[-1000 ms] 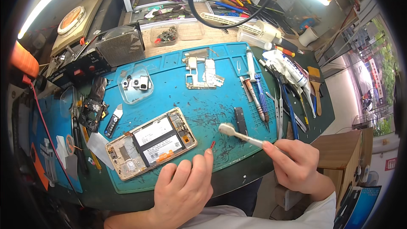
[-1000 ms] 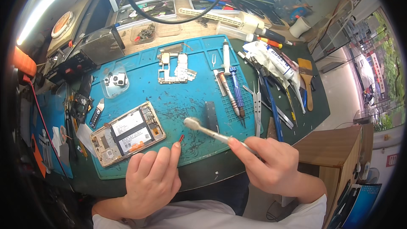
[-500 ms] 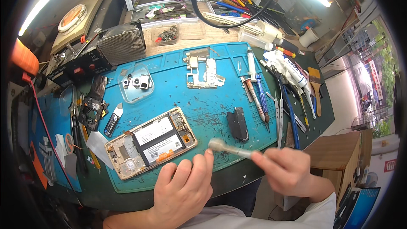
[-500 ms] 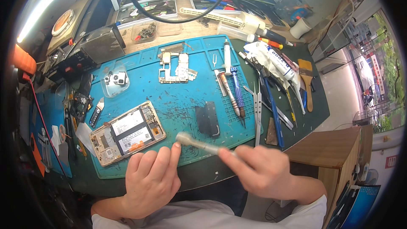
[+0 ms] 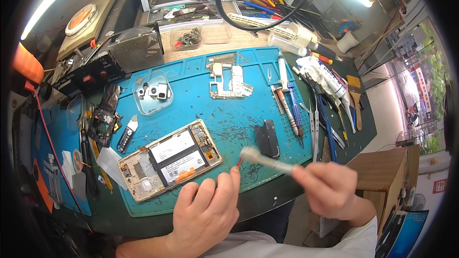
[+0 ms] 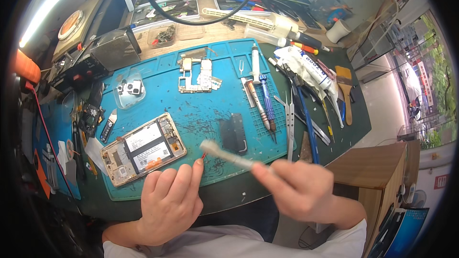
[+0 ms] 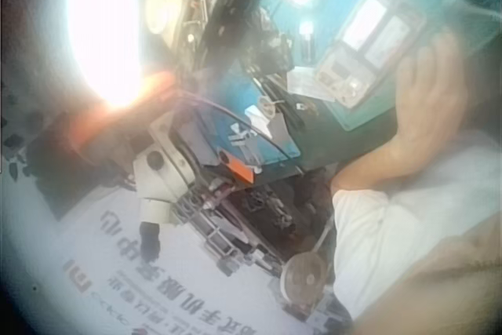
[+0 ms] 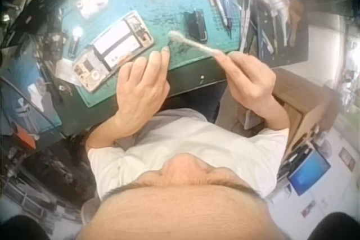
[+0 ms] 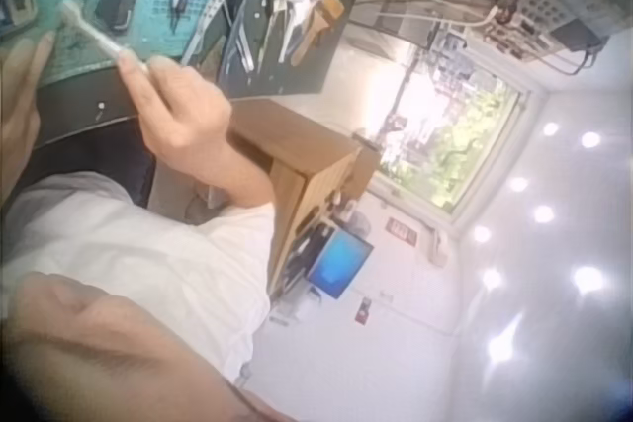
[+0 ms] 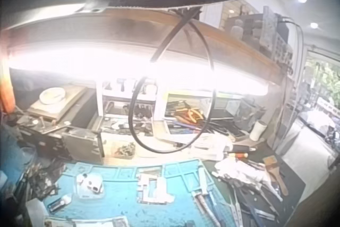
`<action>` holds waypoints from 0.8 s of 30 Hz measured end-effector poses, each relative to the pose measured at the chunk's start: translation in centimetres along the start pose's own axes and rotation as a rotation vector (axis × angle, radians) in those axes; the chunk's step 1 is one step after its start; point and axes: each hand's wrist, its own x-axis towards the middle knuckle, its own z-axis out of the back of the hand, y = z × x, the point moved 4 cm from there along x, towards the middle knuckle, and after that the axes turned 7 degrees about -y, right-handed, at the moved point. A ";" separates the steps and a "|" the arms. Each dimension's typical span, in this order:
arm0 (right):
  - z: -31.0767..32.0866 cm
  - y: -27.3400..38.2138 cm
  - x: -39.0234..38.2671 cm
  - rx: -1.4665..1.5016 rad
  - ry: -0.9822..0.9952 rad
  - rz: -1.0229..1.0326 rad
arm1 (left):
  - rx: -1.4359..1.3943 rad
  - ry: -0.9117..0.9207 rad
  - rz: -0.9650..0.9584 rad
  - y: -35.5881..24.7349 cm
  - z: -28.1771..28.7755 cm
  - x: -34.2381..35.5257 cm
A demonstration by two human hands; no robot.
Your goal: The person cleans a small electronic component with a brush and spray, then uses tweezers to place it into a disassembled smartphone. They connect a ribbon cable and install a battery into the phone chassis.
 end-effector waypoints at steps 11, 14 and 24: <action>-0.1 -0.1 0.0 0.028 0.083 -0.053 | -0.013 0.000 -0.004 0.0 -0.1 0.1; -0.5 -0.3 -0.2 0.056 0.080 -0.063 | -0.017 0.008 -0.008 0.0 -0.1 0.2; 0.0 0.6 -0.1 0.084 0.135 -0.035 | -0.014 0.001 -0.004 0.1 -0.2 0.0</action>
